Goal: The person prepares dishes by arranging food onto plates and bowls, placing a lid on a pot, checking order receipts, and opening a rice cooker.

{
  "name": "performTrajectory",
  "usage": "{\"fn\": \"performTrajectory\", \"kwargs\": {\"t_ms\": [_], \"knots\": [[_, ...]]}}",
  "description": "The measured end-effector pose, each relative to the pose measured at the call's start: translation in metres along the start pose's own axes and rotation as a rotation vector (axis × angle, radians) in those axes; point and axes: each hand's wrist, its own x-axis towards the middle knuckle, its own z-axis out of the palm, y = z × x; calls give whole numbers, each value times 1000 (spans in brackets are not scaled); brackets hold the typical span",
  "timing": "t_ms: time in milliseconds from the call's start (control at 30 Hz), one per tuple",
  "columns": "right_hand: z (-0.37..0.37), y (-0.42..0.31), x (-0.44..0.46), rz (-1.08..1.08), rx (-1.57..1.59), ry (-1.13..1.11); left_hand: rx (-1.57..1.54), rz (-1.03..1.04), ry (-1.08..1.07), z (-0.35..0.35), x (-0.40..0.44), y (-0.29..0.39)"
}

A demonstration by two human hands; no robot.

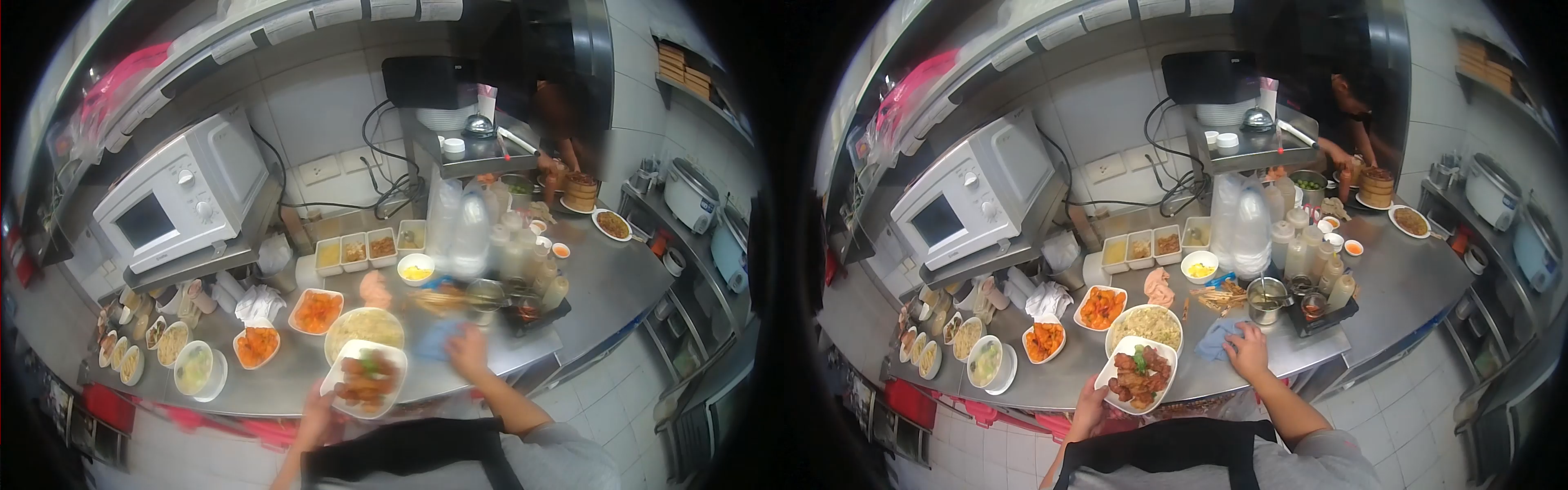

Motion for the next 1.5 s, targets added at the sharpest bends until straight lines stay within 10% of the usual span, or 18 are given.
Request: {"fn": "performTrajectory", "kwargs": {"t_ms": [433, 600, 800, 1267, 1500], "knots": [[-14, -14, -2, -112, 64, 248, -25, -2, -16, -12, 8, -18], [-39, -75, -42, 549, 1277, -579, -46, -6, -38, -4, 3, -8], [-46, -105, -28, 705, 1715, -1033, 86, -15, -92, 2, 5, -11], [-59, -98, -18, 788, 1737, -941, 2, -53, -256, 8, 12, -16], [-72, -82, -25, 812, 1756, -712, 265, 188, 116, -34, 38, -16]]}}
